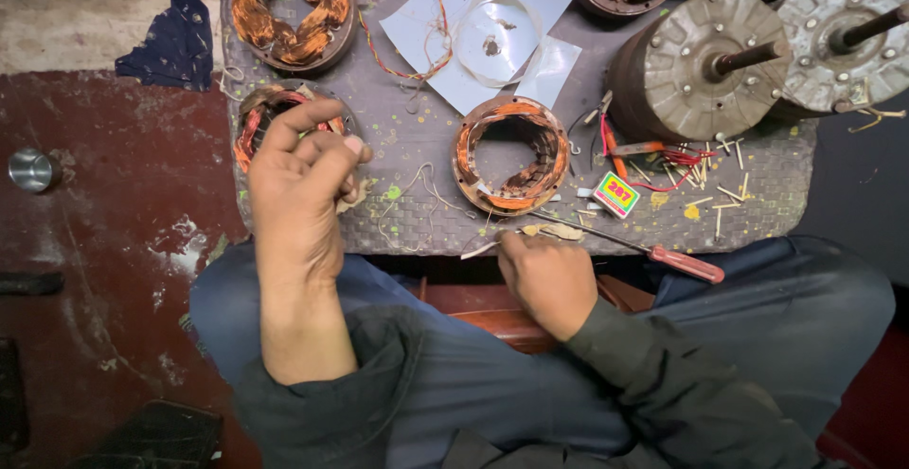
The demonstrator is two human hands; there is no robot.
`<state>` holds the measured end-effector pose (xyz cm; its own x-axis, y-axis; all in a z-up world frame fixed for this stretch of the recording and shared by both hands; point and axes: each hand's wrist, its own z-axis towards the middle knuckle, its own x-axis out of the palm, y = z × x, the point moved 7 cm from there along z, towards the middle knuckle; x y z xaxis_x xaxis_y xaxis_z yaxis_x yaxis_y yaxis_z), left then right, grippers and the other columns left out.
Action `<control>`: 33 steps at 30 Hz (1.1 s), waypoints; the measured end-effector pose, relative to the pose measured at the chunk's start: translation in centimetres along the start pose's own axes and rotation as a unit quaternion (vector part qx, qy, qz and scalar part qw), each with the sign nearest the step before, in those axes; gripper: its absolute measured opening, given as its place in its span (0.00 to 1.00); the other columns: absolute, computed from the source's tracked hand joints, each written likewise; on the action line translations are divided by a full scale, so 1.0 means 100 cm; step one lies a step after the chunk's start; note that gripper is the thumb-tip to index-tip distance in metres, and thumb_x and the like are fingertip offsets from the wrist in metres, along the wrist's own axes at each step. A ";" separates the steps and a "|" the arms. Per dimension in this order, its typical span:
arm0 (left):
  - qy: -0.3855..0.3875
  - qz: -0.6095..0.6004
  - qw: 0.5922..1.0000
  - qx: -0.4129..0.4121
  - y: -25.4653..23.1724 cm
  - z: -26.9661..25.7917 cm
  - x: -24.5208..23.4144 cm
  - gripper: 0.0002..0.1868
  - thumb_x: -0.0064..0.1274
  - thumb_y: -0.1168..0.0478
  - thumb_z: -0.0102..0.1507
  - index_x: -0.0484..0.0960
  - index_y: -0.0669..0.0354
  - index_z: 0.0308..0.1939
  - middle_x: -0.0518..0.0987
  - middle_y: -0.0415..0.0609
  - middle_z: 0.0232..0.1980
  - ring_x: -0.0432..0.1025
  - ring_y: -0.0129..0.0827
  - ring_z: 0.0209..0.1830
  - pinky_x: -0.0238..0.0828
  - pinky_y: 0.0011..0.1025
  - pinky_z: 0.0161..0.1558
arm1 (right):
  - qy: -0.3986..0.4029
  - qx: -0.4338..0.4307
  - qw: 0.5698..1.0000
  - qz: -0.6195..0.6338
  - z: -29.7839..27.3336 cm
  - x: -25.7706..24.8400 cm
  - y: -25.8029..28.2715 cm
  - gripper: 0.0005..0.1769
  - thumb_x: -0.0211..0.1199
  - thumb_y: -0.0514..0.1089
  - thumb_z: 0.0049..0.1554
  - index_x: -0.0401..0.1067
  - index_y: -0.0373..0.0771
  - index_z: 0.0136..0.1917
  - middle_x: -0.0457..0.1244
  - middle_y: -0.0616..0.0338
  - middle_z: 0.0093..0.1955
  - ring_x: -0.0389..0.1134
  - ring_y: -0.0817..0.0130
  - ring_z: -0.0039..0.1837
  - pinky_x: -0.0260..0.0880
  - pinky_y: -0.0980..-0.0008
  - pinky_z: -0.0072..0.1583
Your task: The person sits cross-legged and works on motor stators, adjusting copper windings and inserting white insulating tape into the slots. They use a matchstick to light a small flame and apply it to the windings, then continue arranging the coils and tape by hand.
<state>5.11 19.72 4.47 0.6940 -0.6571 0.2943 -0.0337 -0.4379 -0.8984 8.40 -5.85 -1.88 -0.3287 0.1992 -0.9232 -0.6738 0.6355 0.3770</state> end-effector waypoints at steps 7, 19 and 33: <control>-0.038 -0.089 0.992 0.075 -0.008 -0.002 -0.015 0.15 0.55 0.73 0.65 0.76 0.67 0.55 0.78 0.47 0.38 0.68 0.23 0.29 0.66 0.22 0.33 | 0.164 0.087 0.911 0.369 -0.010 -0.031 0.000 0.05 0.67 0.42 0.55 0.79 0.39 0.44 0.63 0.58 0.25 0.61 0.70 0.29 0.66 0.70 0.34; 0.080 0.525 0.843 0.089 0.027 -0.006 0.033 0.16 0.66 0.63 0.55 0.82 0.58 0.45 0.85 0.49 0.42 0.79 0.37 0.34 0.75 0.36 0.40 | 0.047 0.246 0.906 0.342 0.006 -0.077 -0.080 0.08 0.65 0.41 0.57 0.75 0.33 0.48 0.58 0.66 0.29 0.54 0.80 0.32 0.55 0.73 0.34; 0.102 0.541 0.831 0.073 0.044 -0.009 0.063 0.10 0.67 0.60 0.53 0.82 0.55 0.35 0.84 0.46 0.38 0.79 0.42 0.36 0.72 0.41 0.39 | 0.176 0.141 0.972 0.074 0.004 -0.066 -0.072 0.13 0.63 0.50 0.53 0.75 0.41 0.47 0.69 0.48 0.34 0.71 0.43 0.41 0.70 0.48 0.45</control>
<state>8.68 13.08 2.64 0.1768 -0.7145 -0.6769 -0.4613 0.5474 -0.6983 15.70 -11.44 1.49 -0.6473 0.0682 -0.7592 -0.4107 0.8078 0.4227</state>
